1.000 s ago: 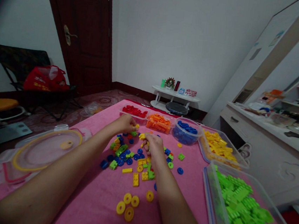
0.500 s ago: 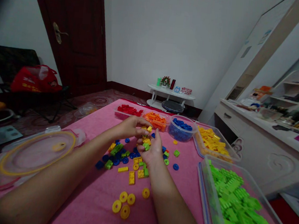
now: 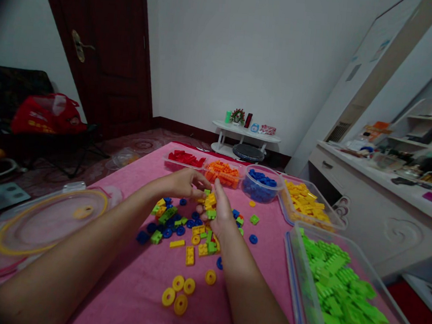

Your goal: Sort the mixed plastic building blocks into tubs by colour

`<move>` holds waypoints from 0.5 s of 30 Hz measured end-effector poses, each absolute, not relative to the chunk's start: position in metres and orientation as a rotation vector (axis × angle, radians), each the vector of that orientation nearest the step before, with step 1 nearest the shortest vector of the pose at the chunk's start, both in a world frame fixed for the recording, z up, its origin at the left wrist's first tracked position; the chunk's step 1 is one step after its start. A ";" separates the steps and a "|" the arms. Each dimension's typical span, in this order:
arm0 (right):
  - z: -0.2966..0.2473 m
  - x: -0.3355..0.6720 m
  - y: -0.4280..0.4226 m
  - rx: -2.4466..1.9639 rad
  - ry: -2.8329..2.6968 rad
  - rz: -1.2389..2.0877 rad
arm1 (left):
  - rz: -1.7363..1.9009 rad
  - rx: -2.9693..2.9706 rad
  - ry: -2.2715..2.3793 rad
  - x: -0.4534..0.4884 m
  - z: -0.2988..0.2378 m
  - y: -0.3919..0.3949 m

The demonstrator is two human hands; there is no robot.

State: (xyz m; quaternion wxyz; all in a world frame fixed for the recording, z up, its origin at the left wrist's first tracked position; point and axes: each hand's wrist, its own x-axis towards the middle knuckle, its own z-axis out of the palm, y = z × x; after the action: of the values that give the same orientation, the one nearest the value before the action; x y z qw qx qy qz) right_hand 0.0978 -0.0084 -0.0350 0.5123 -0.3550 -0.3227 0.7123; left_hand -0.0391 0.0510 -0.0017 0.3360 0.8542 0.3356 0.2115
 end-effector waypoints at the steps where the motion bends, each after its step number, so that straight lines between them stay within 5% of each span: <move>1: -0.037 0.096 -0.009 -0.896 -0.826 1.663 | 0.531 2.262 0.915 -0.039 0.000 0.049; 8: -0.045 0.087 -0.008 -1.070 -1.064 1.406 | 0.534 2.305 1.087 -0.037 0.002 0.043; 15: -0.037 0.098 -0.002 -0.927 -0.630 1.318 | 0.938 2.047 1.168 -0.032 -0.006 0.056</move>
State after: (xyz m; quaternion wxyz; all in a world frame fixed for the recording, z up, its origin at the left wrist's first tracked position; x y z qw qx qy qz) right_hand 0.0976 -0.0022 -0.0370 0.6486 -0.4077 -0.2771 0.5799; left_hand -0.0319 0.0557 -0.0060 0.2977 0.7704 0.4395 0.3531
